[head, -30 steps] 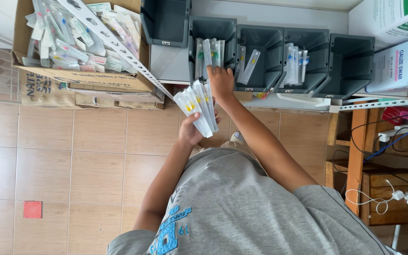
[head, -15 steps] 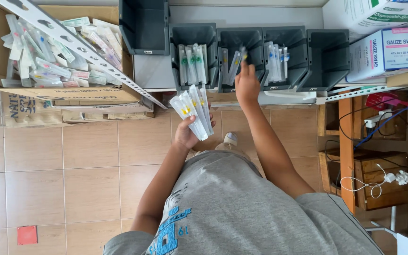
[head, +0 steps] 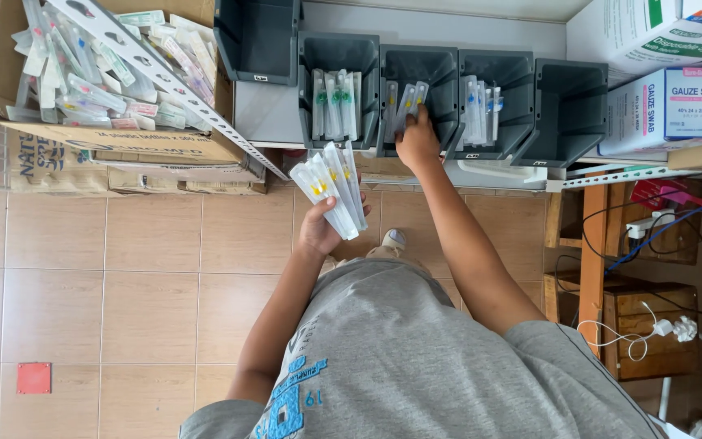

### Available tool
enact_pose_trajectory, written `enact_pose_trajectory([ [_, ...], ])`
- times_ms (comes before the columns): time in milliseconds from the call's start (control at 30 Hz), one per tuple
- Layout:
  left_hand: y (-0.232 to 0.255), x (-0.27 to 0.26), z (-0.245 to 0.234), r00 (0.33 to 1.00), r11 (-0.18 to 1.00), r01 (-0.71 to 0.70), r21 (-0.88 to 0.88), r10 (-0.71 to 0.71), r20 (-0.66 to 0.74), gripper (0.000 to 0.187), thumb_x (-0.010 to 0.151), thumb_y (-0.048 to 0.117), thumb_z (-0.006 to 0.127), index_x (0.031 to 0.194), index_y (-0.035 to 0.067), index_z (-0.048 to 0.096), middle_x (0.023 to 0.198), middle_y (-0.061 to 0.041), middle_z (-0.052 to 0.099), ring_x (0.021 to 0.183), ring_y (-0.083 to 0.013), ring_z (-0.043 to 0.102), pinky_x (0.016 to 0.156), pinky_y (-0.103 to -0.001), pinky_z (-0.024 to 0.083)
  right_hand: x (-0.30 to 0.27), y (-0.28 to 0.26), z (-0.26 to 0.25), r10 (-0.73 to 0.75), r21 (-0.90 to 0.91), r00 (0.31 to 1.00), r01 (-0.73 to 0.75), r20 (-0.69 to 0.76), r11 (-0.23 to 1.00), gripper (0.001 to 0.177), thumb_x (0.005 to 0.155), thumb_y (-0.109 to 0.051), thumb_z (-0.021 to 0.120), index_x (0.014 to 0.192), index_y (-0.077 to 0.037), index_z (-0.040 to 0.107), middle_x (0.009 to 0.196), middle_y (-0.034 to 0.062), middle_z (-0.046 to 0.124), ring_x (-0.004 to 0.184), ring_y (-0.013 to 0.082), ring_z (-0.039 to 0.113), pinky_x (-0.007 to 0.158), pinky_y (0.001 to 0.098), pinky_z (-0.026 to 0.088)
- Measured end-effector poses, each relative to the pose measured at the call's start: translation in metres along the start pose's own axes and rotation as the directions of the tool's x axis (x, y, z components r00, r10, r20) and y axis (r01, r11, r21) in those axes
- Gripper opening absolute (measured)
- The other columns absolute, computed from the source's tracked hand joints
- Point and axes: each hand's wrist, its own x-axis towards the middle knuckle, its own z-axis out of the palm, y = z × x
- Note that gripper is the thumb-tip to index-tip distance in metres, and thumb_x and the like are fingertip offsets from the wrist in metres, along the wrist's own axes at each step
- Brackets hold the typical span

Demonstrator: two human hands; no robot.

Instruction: Organizing packaged syringes from a large cardboard box into storage bins on a shelf.

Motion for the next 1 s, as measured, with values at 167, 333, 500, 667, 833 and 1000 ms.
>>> enact_pose_trajectory([
  [167,-0.009,0.002,0.0,0.998,0.999,0.009,0.043,-0.006,-0.06,0.088,0.079,0.025,0.083,0.151,-0.002,0.04,0.135,-0.014,0.058,0.12,-0.0286,0.061,0.111,-0.054,0.049,0.002,0.0,-0.012,0.039,-0.022,0.993,-0.036,0.109,0.999,0.04,0.09,-0.009,0.069,0.127,0.003,0.063,0.16,0.0146,0.035,0.123,0.0381,0.058,0.096,0.0459,0.053],
  [333,-0.02,0.008,-0.004,0.997,0.998,0.043,0.055,-0.04,-0.06,0.087,0.079,0.025,0.084,0.15,-0.003,0.041,0.132,-0.015,0.06,0.119,-0.0295,0.061,0.113,-0.055,0.048,-0.006,0.0,-0.023,0.007,-0.039,0.984,0.0,0.176,0.999,0.04,0.081,0.005,0.067,0.12,0.003,0.065,0.165,0.0077,0.035,0.121,0.0352,0.065,0.096,0.0397,0.057],
  [500,-0.029,0.016,-0.009,0.994,0.994,0.09,0.062,-0.086,-0.07,0.085,0.079,0.027,0.084,0.147,-0.004,0.042,0.124,-0.021,0.065,0.12,-0.035,0.062,0.114,-0.054,0.048,-0.016,-0.008,-0.04,-0.098,0.249,0.995,0.09,0.021,0.964,0.045,0.086,-0.004,0.07,0.13,0.001,0.061,0.158,0.0147,0.039,0.122,0.0408,0.06,0.098,0.0439,0.053],
  [667,-0.035,0.02,-0.005,0.989,0.989,0.137,0.058,-0.133,-0.072,0.084,0.08,0.027,0.083,0.146,-0.005,0.043,0.125,-0.021,0.065,0.12,-0.0365,0.063,0.112,-0.053,0.048,-0.013,0.018,-0.003,-0.159,0.132,0.983,0.146,0.095,0.98,0.043,0.1,-0.023,0.065,0.138,-0.005,0.06,0.156,0.0118,0.047,0.139,0.0348,0.05,0.115,0.0434,0.041],
  [833,-0.037,0.023,-0.001,0.986,0.985,0.159,0.068,-0.156,-0.054,0.082,0.08,0.028,0.083,0.145,-0.005,0.044,0.125,-0.022,0.066,0.119,-0.0373,0.064,0.112,-0.051,0.049,-0.018,-0.004,-0.019,-0.181,0.006,0.977,0.182,0.113,0.983,0.05,0.101,-0.033,0.061,0.141,-0.003,0.056,0.156,0.0146,0.045,0.141,0.034,0.042,0.116,0.0462,0.033],
  [1000,-0.036,0.03,-0.001,0.99,0.988,0.125,0.089,-0.119,-0.074,0.078,0.082,0.025,0.082,0.144,-0.006,0.046,0.124,-0.023,0.067,0.118,-0.0361,0.066,0.11,-0.05,0.052,-0.049,-0.003,-0.024,-0.151,0.344,0.98,0.188,-0.133,0.92,0.043,0.107,-0.036,0.057,0.137,-0.004,0.062,0.141,0.0193,0.055,0.126,0.0345,0.056,0.105,0.0433,0.049],
])
